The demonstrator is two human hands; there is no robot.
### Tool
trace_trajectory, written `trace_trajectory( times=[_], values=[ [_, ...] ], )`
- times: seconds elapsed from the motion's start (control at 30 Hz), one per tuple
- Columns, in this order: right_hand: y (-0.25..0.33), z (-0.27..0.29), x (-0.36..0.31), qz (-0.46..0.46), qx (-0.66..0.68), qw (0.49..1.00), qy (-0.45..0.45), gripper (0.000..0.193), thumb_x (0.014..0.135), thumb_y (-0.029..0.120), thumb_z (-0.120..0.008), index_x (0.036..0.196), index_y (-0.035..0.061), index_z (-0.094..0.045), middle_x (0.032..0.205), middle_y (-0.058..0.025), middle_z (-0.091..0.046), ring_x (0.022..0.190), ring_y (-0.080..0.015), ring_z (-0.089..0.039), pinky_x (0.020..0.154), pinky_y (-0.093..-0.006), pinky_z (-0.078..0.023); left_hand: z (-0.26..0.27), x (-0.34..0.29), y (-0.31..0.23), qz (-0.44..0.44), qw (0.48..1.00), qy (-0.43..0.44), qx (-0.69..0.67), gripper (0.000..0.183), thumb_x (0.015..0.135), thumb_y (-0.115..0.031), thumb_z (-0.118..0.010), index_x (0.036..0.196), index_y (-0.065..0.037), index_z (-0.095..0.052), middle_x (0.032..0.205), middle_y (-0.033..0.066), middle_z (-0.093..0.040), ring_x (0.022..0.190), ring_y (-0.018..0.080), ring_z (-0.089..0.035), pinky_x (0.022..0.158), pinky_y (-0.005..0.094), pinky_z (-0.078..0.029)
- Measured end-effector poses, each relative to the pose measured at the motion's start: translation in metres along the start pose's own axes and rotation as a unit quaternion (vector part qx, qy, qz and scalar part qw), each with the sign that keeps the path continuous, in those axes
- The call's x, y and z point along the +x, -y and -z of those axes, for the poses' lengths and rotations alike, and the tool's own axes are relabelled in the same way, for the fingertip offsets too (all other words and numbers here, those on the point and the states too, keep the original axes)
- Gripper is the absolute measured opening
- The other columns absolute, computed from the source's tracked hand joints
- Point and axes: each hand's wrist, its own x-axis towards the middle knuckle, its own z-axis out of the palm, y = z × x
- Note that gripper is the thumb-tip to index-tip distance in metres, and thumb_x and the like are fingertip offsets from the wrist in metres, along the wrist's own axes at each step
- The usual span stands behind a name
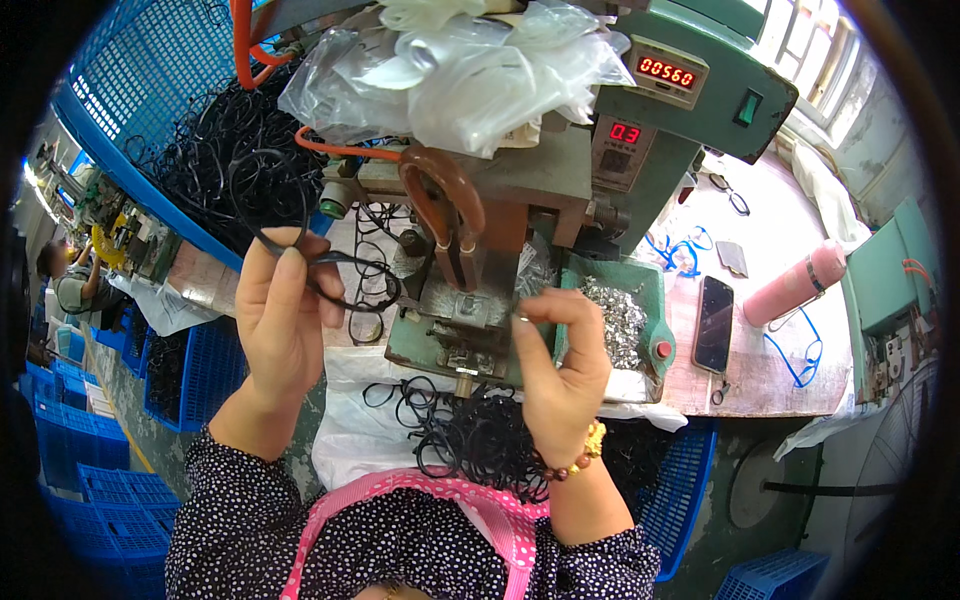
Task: The person repeatedly picks black cables from a blue bin, places them into a press machine, and adds small metal components from a tray. The person operates the machine to crimp the components onto the cables and then drops the finished items onto a pile on the table.
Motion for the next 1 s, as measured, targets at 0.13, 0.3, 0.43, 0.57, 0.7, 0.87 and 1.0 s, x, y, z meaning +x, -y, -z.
trace_trajectory(
  times=[0.13, 0.3, 0.43, 0.57, 0.7, 0.87, 1.0],
  values=[
    [-0.001, -0.02, 0.004, -0.002, 0.008, 0.999, 0.046, 0.035, 0.09, -0.007, -0.07, 0.123, -0.0015, -0.059, 0.111, -0.0049, -0.062, 0.101, -0.0122, -0.059, 0.094, -0.0268, -0.046, -0.01, 0.014, 0.008, -0.023, 1.0, -0.02, -0.003, 0.024, 0.108, -0.016, -0.054, 0.125, 0.001, -0.058, 0.115, 0.0093, -0.068, 0.089, 0.0122, -0.065, 0.064, 0.0224, -0.051],
    [-0.001, -0.036, 0.008, -0.054, 0.091, 0.993, 0.047, 0.048, 0.089, -0.008, -0.069, 0.133, -0.0023, -0.049, 0.109, -0.0058, -0.062, 0.1, -0.0122, -0.058, 0.093, -0.0265, -0.047, -0.01, 0.025, 0.019, -0.067, 0.998, -0.013, -0.015, 0.023, 0.108, -0.017, -0.056, 0.122, 0.001, -0.058, 0.114, 0.0101, -0.068, 0.088, 0.0143, -0.068, 0.065, 0.0241, -0.053],
    [0.002, -0.041, 0.01, -0.078, 0.13, 0.988, 0.043, 0.053, 0.089, -0.01, -0.068, 0.136, -0.0019, -0.045, 0.107, -0.0055, -0.061, 0.1, -0.0128, -0.058, 0.094, -0.0275, -0.048, -0.005, 0.025, 0.022, -0.069, 0.997, 0.006, -0.017, 0.023, 0.108, -0.017, -0.055, 0.123, 0.001, -0.058, 0.114, 0.0105, -0.069, 0.088, 0.0151, -0.068, 0.065, 0.0246, -0.053],
    [0.004, -0.046, 0.014, -0.095, 0.165, 0.981, 0.03, 0.056, 0.088, -0.011, -0.067, 0.138, -0.0017, -0.043, 0.108, -0.0058, -0.061, 0.103, -0.0137, -0.058, 0.094, -0.0281, -0.049, -0.005, 0.025, 0.024, -0.067, 0.998, 0.001, -0.021, 0.022, 0.108, -0.015, -0.055, 0.123, 0.001, -0.058, 0.113, 0.0111, -0.069, 0.088, 0.0149, -0.068, 0.065, 0.0246, -0.053],
    [0.006, -0.043, 0.013, -0.087, 0.163, 0.982, 0.047, 0.058, 0.089, -0.011, -0.065, 0.142, -0.0022, -0.042, 0.113, -0.0079, -0.063, 0.109, -0.015, -0.059, 0.097, -0.0288, -0.048, -0.01, 0.014, 0.022, -0.055, 0.998, -0.031, 0.011, 0.021, 0.107, -0.011, -0.056, 0.122, 0.003, -0.058, 0.109, 0.0116, -0.07, 0.085, 0.0135, -0.067, 0.066, 0.0246, -0.053],
    [0.006, -0.025, 0.007, -0.09, 0.108, 0.987, 0.074, 0.046, 0.092, -0.009, -0.06, 0.135, -0.0052, -0.047, 0.112, -0.0115, -0.068, 0.107, -0.0161, -0.063, 0.099, -0.0301, -0.047, -0.027, -0.012, 0.02, -0.143, 0.957, 0.138, 0.213, 0.021, 0.092, 0.002, -0.069, 0.113, 0.002, -0.069, 0.092, 0.0128, -0.068, 0.075, 0.0235, -0.067, 0.067, 0.0314, -0.052],
    [0.003, -0.015, 0.001, -0.075, 0.109, 0.99, 0.047, 0.039, 0.093, -0.009, -0.058, 0.131, -0.005, -0.052, 0.112, -0.011, -0.07, 0.107, -0.0157, -0.063, 0.101, -0.0297, -0.047, -0.041, -0.007, 0.03, -0.093, 0.966, 0.152, 0.188, 0.021, 0.092, 0.002, -0.066, 0.112, -0.002, -0.071, 0.085, 0.0127, -0.063, 0.074, 0.0288, -0.065, 0.066, 0.0337, -0.05]
  ],
)
